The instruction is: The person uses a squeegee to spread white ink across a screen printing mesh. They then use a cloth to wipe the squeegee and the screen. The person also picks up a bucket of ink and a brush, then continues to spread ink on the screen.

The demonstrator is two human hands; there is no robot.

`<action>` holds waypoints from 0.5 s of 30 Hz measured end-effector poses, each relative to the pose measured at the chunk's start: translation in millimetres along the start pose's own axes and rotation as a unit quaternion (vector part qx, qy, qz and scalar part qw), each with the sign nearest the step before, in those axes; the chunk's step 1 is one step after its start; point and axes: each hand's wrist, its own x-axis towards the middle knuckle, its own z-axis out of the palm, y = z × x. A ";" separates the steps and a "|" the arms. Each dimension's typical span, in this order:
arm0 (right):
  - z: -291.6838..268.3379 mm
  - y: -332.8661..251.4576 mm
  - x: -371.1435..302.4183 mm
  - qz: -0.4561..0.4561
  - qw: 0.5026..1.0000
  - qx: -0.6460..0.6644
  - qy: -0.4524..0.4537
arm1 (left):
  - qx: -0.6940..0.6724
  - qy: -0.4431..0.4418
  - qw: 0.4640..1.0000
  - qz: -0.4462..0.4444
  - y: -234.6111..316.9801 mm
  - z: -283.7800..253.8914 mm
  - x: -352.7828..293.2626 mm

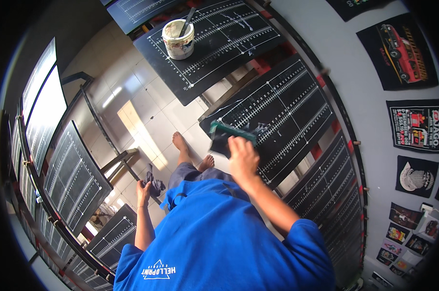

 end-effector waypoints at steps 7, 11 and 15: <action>11.9 -1.8 76.6 0.056 0.988 -0.047 0.135 | 0.005 0.011 1.000 0.019 38.9 -10.1 -8.3; -6.8 117.0 156.1 0.212 0.962 -0.081 0.155 | -0.009 -0.010 0.999 0.035 37.0 -27.7 0.0; -19.5 185.6 183.2 0.280 0.941 -0.096 0.161 | -0.022 -0.022 0.999 0.019 27.0 -42.1 10.5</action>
